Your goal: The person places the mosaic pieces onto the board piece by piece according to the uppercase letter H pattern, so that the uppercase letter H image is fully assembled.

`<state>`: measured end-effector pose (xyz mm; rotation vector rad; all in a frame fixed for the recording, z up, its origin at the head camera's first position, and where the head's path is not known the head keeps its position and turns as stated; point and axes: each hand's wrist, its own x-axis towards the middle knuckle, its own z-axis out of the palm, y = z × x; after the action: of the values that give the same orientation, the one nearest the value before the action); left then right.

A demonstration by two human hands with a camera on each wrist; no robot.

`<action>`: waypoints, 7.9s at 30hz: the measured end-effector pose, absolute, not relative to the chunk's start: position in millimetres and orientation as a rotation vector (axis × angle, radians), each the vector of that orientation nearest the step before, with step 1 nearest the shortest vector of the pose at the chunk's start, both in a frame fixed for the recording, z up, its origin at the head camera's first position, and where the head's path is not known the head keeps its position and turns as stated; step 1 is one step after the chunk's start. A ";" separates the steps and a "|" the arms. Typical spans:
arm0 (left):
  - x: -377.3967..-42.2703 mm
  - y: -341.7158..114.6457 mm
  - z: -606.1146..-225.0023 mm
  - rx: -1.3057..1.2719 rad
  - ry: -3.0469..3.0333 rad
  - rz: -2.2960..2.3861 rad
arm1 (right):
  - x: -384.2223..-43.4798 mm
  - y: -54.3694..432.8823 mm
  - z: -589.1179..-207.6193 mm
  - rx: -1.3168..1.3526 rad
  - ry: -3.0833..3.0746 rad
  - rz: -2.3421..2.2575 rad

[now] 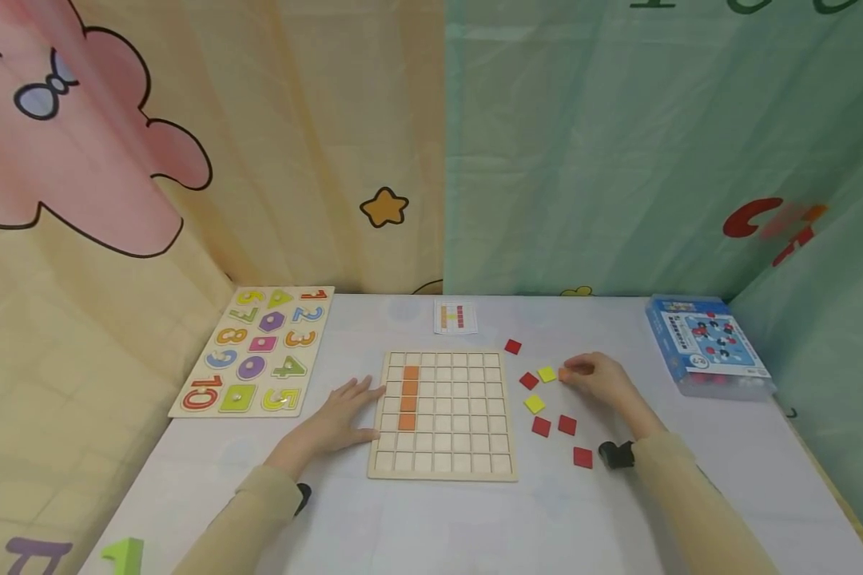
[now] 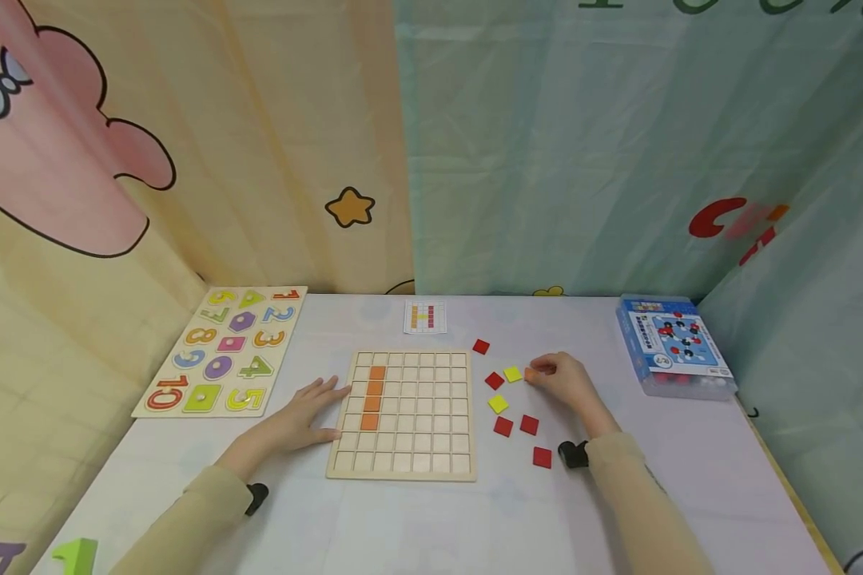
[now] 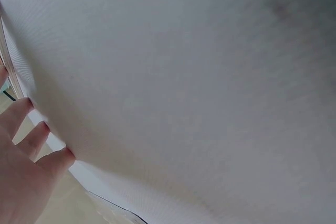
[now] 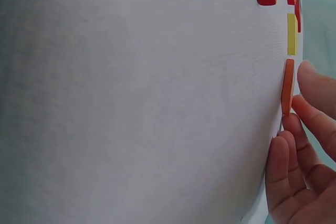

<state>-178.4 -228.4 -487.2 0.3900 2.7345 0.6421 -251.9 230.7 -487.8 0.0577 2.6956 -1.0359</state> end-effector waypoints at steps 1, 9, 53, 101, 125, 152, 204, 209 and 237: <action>-178.4 -228.2 -486.8 0.389 2.733 0.644 | -251.4 230.5 -488.9 0.054 2.702 -1.024; -179.5 -227.2 -488.6 0.378 2.721 0.644 | -246.8 233.5 -489.3 0.067 2.746 -0.970; -179.3 -226.4 -484.4 0.366 2.702 0.633 | -171.3 20.7 -483.0 -0.419 2.374 -1.419; -178.0 -226.8 -486.5 0.340 2.702 0.652 | -196.9 87.2 -451.2 -0.184 2.660 -1.284; -177.6 -229.3 -487.2 0.397 2.711 0.652 | -261.7 211.1 -459.8 -0.120 2.645 -1.083; -176.4 -228.9 -484.8 0.396 2.718 0.651 | -255.7 215.5 -479.9 -0.083 2.677 -0.869; -173.8 -227.6 -483.7 0.341 2.719 0.663 | -222.3 16.3 -482.0 -0.502 2.574 -1.131; -175.0 -226.6 -483.2 0.345 2.712 0.656 | -220.8 13.8 -480.0 -0.475 2.612 -1.089; -176.7 -228.4 -484.4 0.373 2.705 0.645 | -217.6 47.6 -471.0 -0.382 2.555 -1.199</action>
<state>-176.7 -228.4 -484.4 0.3733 2.7047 0.6450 -217.6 47.6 -471.0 -0.3824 2.5547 -1.1993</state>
